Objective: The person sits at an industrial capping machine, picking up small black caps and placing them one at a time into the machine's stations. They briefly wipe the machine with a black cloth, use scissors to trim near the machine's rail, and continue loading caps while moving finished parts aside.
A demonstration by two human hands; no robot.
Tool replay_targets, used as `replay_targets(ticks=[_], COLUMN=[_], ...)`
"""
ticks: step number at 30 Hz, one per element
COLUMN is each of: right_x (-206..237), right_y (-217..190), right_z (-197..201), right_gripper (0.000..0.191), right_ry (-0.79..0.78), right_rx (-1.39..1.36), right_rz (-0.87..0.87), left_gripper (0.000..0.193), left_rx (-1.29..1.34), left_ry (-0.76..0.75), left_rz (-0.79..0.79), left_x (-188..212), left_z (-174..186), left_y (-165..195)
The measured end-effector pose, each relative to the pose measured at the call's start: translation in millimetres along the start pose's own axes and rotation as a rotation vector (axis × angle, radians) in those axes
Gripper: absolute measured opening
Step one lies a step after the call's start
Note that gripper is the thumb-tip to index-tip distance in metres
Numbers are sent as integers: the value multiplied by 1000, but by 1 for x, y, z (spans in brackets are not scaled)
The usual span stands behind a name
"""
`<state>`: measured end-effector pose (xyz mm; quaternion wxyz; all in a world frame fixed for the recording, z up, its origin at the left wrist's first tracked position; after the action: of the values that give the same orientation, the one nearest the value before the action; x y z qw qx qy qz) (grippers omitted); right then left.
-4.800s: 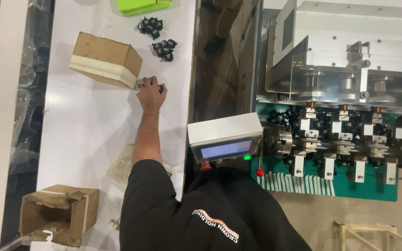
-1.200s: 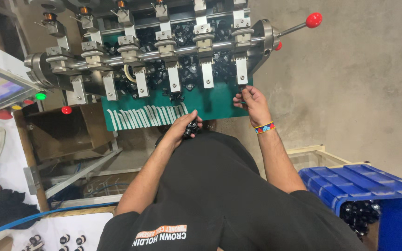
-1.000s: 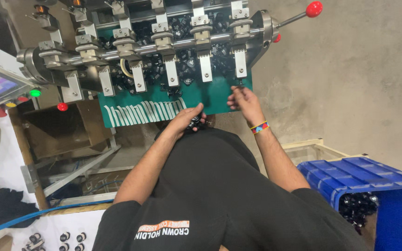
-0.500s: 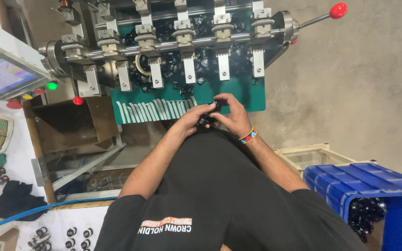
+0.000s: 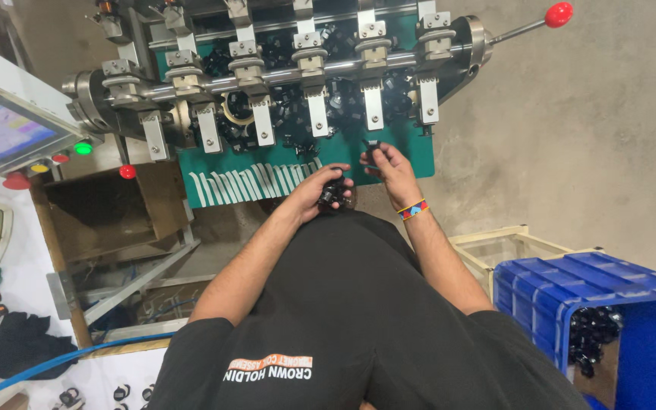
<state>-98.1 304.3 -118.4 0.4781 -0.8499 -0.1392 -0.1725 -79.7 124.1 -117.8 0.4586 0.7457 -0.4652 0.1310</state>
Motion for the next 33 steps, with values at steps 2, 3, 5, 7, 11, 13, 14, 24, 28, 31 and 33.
replay_targets(ticks=[2,3,5,7,11,13,14,24,28,31,33], right_x=[-7,-11,-15,-17,-21,-20,-18,3,6,6,3], right_y=[-4,-7,-10,-9,-7,-5,1,27,26,42,43], right_z=[1,1,0,-1,-4,-3,-4,-59,-65,-66,-69], right_gripper=[37,36,36,37,36,38,38,34,35,28,28], right_ry=[-9,-14,-19,-14,-11,21,17,-205,-155,-153,-145], right_rx=[-27,-15,-8,-15,-63,-15,-5,320,354,157,183], right_rz=[-11,-14,-16,-18,39,50,-12,67,127,-98,-87], left_gripper=[40,42,44,44,35,35,36,39,42,42,44], left_rx=[-23,-52,-99,-133,18,14,-96,-1072,-1091,-1122,-1071], left_ry=[18,32,77,139,181,211,293,777,807,775,731], left_rz=[-28,-45,-78,-107,-135,-176,-225,-791,-784,-891,-837], left_x=[4,6,9,11,11,11,13,71,86,89,82], left_z=[4,6,11,17,21,20,22,-18,-14,-9,4], left_y=[-1,-1,0,0,-4,-4,-1,65,72,73,67])
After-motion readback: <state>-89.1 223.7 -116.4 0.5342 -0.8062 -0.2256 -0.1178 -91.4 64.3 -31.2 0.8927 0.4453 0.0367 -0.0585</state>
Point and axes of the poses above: each hand's wrist, its own x-axis away from the middle knuckle, its own z-axis out of the back of the hand, y = z × x, the point moved 7 cm from there along -x, towards the middle knuckle, and after that the axes turned 12 degrees about -x, right-handed, at the moved point
